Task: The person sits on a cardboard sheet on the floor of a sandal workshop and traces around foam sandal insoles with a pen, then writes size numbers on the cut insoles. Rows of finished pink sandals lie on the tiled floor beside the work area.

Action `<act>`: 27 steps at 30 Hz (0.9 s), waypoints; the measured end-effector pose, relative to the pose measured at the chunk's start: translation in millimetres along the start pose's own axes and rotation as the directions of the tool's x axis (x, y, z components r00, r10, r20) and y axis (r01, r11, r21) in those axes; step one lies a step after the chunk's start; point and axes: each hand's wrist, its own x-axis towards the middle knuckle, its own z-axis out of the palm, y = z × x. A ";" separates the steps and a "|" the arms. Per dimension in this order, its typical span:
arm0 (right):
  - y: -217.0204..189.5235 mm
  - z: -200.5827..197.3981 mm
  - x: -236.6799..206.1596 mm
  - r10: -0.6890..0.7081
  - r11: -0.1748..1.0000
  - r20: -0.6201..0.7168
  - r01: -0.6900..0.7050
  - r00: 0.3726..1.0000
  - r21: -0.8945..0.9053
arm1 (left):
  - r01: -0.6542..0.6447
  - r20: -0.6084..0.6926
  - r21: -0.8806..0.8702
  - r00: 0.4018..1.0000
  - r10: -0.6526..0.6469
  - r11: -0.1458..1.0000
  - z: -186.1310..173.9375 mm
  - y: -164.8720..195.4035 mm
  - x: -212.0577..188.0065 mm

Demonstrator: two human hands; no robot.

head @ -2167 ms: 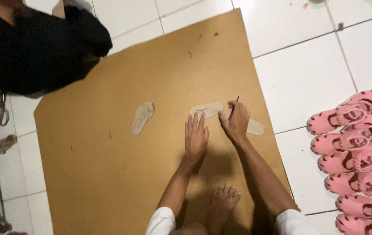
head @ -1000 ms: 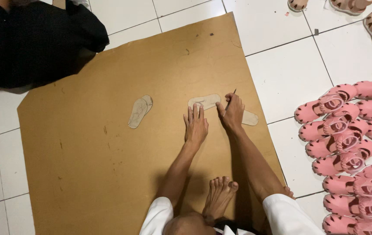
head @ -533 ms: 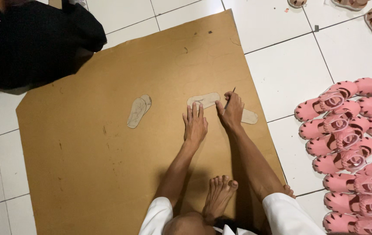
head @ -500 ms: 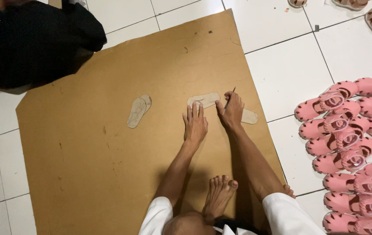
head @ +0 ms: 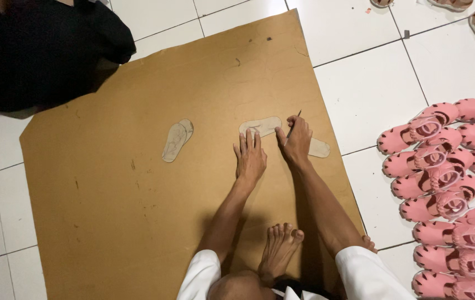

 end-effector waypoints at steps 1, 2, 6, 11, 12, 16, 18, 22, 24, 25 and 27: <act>0.5 0.1 0.3 0.003 1.000 0.004 -0.003 1.000 -0.003 | 0.003 0.002 0.001 1.000 -0.003 1.000 -0.7 0.3 0.1; 1.1 0.4 0.7 0.006 1.000 0.007 -0.006 1.000 -0.007 | 0.005 0.005 0.001 1.000 -0.005 1.000 -1.4 0.6 0.3; 3.2 2.7 1.0 -0.005 1.000 -0.015 0.005 1.000 -0.009 | 0.014 0.022 -0.007 1.000 -0.014 1.000 -2.8 1.7 1.9; 4.6 5.1 0.9 0.005 1.000 -0.001 -0.005 1.000 -0.014 | 0.022 0.019 -0.006 1.000 -0.022 1.000 -2.0 1.5 1.3; 4.7 5.0 0.5 0.014 1.000 0.008 -0.014 1.000 -0.017 | 0.020 0.017 -0.008 1.000 -0.020 1.000 -2.1 1.5 0.7; 3.6 4.2 0.0 0.005 1.000 -0.006 -0.005 1.000 -0.006 | 0.005 -0.011 0.007 1.000 -0.005 1.000 -6.1 2.2 0.3; 2.5 3.0 0.1 0.003 1.000 -0.007 -0.003 1.000 -0.002 | -0.003 0.010 0.063 1.000 0.002 0.998 -8.9 4.4 1.8; -2.1 -1.2 0.2 -0.001 1.000 0.003 0.001 1.000 -0.016 | -0.012 0.086 0.200 0.996 -0.005 0.980 -11.6 12.7 7.8; -5.6 -3.8 2.1 -0.025 0.999 -0.018 0.024 1.000 -0.034 | -0.019 0.085 0.236 0.996 -0.001 0.971 -11.1 15.8 9.6; -7.2 -5.2 3.9 0.106 0.991 0.005 -0.106 0.994 0.081 | -0.021 0.078 0.247 0.997 0.002 0.969 -10.4 16.9 10.0; -10.7 -6.9 11.4 0.345 0.887 0.095 -0.357 0.934 0.292 | -0.027 0.068 0.261 0.998 0.009 0.965 -9.0 16.7 10.8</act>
